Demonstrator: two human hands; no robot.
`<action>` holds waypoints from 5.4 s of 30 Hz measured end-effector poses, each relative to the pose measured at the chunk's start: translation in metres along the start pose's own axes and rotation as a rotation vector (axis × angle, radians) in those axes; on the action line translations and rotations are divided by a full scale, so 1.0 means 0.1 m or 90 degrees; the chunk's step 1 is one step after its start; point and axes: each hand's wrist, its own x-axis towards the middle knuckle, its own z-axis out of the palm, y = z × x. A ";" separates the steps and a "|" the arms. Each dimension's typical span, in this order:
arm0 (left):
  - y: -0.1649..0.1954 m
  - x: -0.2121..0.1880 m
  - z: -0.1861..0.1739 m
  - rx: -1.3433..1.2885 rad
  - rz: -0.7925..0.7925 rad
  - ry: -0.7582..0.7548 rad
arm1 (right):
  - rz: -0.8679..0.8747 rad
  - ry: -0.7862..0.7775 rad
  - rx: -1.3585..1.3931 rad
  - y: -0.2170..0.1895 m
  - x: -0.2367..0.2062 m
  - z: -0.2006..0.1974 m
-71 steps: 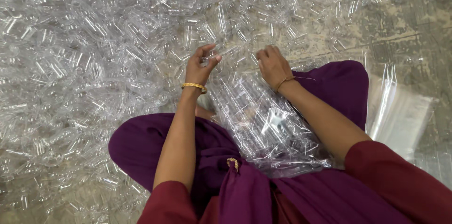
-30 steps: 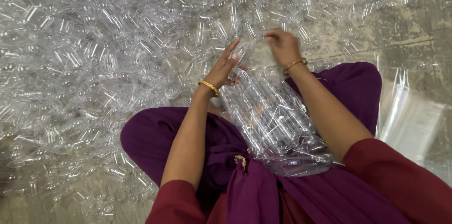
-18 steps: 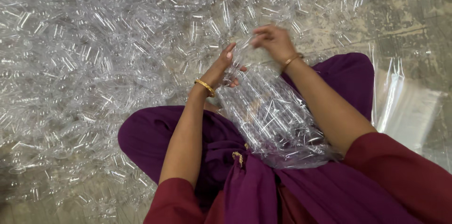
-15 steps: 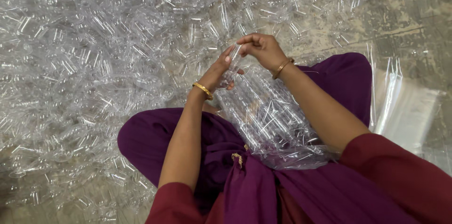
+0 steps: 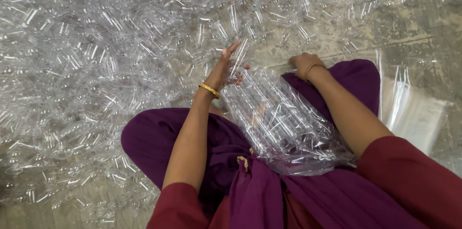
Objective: The person sits on the floor among large piles of clear plastic tubes, gathers tubes into a bundle on their lap, aligns them, and wraps the bundle with clear plastic film, pressing the film around the tubes. They repeatedly pick additional tubes from the floor pile to add to the bundle.
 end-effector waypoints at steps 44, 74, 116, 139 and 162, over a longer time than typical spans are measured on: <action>-0.04 -0.26 -0.24 0.602 0.318 0.392 | -0.293 0.377 0.214 -1.17 0.32 -0.23; -0.03 -0.18 -0.15 0.565 0.236 0.282 | 0.035 0.341 0.199 -0.38 -0.01 -0.05; 0.26 -0.13 -0.05 0.042 0.399 0.159 | -0.388 0.275 0.376 -1.36 -0.09 -0.19; -0.34 0.47 1.58 0.829 0.240 -0.309 | -0.230 0.530 0.459 0.24 -1.59 -0.86; 0.40 0.38 3.24 0.960 0.392 -0.082 | 0.142 0.494 0.101 1.58 -3.90 0.84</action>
